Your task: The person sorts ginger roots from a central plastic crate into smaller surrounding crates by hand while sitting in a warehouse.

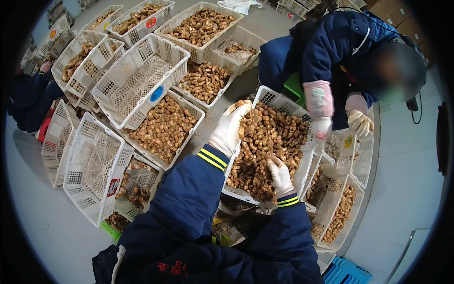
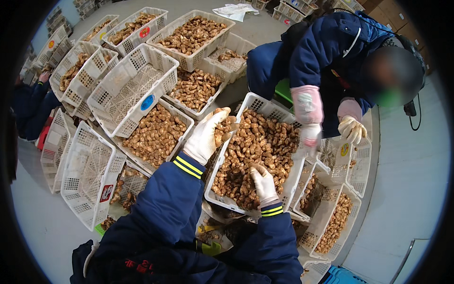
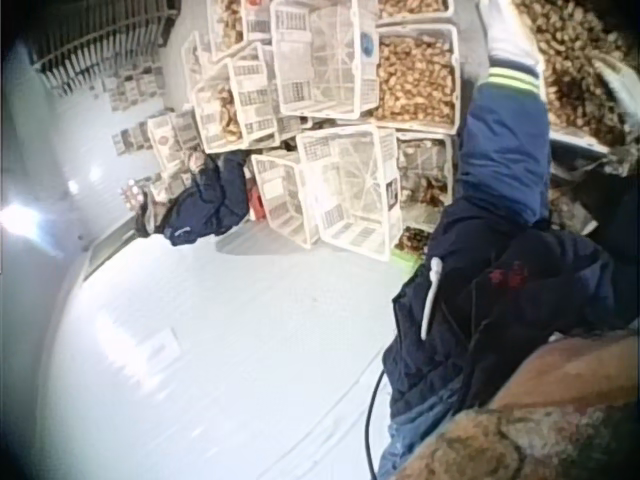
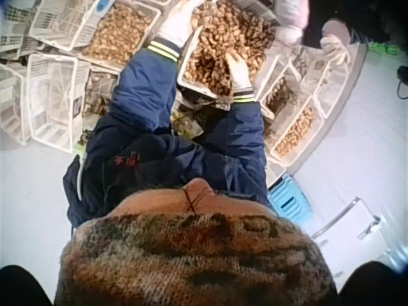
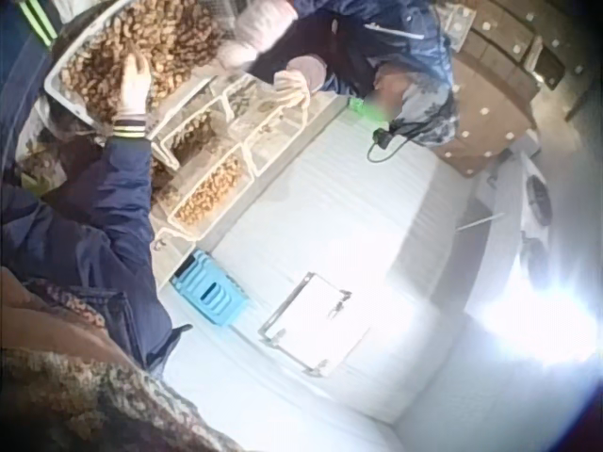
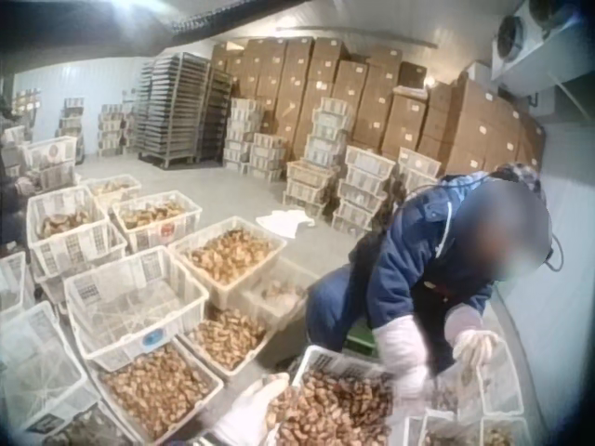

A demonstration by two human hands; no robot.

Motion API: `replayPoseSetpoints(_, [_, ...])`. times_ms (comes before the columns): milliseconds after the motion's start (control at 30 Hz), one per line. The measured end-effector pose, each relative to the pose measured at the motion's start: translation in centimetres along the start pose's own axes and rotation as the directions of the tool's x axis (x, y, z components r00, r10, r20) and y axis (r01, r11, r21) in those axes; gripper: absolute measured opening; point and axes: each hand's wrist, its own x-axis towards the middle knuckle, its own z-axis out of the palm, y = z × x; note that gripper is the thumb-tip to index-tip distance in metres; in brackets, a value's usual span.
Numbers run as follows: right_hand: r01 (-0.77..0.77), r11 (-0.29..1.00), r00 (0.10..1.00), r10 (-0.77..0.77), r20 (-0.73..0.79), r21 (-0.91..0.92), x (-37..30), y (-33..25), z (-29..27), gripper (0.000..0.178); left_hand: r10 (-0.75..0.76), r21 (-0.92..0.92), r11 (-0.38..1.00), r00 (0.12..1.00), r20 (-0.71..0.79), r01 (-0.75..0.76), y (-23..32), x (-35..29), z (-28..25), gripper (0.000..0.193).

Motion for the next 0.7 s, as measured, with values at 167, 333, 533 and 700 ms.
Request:
replayPoseSetpoints(167, [0.304, 0.086, 0.944, 0.109, 0.312, -0.949, -1.2, 2.3, 0.5, 0.040, -0.019, 0.028, 0.999, 0.999, 0.037, 0.018, 0.0, -0.2, 0.1, 0.035])
replayPoseSetpoints(333, [0.217, -0.059, 0.967, 0.153, 0.206, -0.974, -0.5, 2.7, -2.9, 0.045, 0.000, 0.100, 0.995, 0.999, 0.042, -0.004, 0.8, -0.6, 0.4, 0.038])
replayPoseSetpoints(533, [-0.093, -0.182, 0.953, -0.300, -0.035, -0.979, -2.4, -0.1, -2.5, 0.025, -0.009, 0.056, 0.998, 0.999, 0.053, 0.006, 0.6, -0.4, -0.4, 0.035])
replayPoseSetpoints(700, [0.473, -0.055, 0.875, -0.084, 0.476, -0.879, -0.9, 2.2, 1.6, 0.034, 0.007, 0.035, 0.999, 0.998, 0.060, -0.009, 0.2, -0.4, 0.5, 0.031])
